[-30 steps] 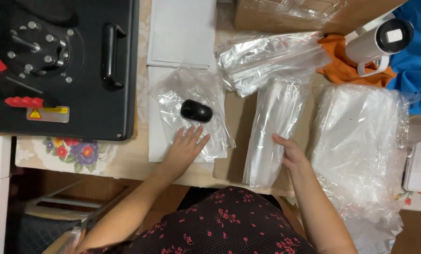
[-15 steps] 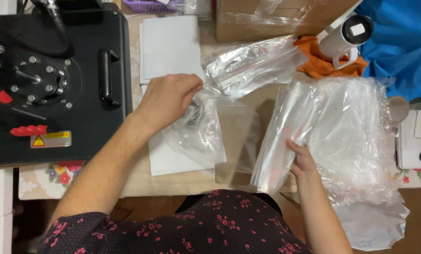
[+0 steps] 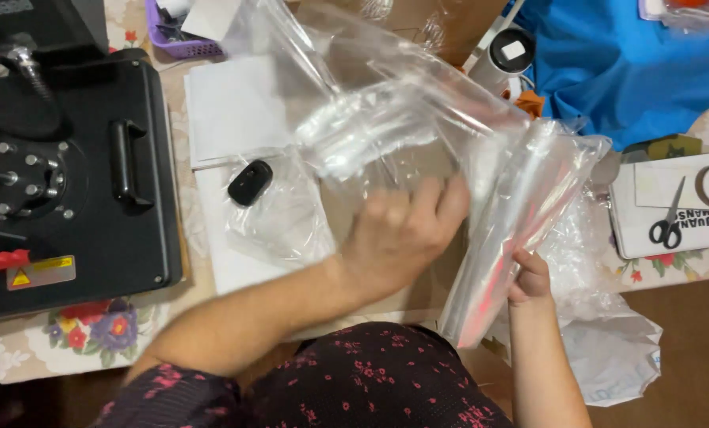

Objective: The person is packaging items into plastic bags, sealing them with tape, and using a heat press machine.

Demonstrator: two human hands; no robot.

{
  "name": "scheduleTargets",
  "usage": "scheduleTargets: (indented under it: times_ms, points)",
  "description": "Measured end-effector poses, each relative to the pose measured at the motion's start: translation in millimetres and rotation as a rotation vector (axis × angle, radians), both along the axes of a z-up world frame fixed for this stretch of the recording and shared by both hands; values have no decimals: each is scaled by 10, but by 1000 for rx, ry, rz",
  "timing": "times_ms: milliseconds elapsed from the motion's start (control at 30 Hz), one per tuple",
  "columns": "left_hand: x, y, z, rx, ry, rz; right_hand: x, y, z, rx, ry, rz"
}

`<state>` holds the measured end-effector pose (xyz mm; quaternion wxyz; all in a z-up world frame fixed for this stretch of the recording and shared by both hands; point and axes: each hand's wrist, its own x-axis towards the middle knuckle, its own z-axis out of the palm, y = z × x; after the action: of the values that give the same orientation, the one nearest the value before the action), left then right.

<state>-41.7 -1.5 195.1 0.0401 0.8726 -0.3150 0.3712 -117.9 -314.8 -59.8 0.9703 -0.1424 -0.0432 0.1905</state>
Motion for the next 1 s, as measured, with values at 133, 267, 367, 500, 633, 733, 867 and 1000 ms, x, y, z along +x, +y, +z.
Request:
scheduleTargets:
  times_ms: [133,267,367,500,633,733,867,1000]
  points:
    - [-77,-518,-1408,-26,301,-26,-58,-89,264,-288,107,-129]
    - [-10,-797,-2110,-126,826,-20,-112,-62,261,-214,153,-41]
    - [-34,-973,-2721,-159,1064,-5,-191,-114,13,-319,418,-90]
    - [-22,-887,-2491,-166,1283,-116,-207,-323,-285,-379,595,-113]
    - [-47,-547,-2666,121,1149,-246,-407,-1031,-1112,-413,533,-119]
    - [27,-268,-2706,264,1036,-222,-438,-1171,-1001,-435,531,-166]
    - [238,-1,-3380,309,1023,-161,-371,-1212,-969,-459,499,-195]
    - [312,129,-3291,362,851,-309,-440,-1071,-797,-502,495,-264]
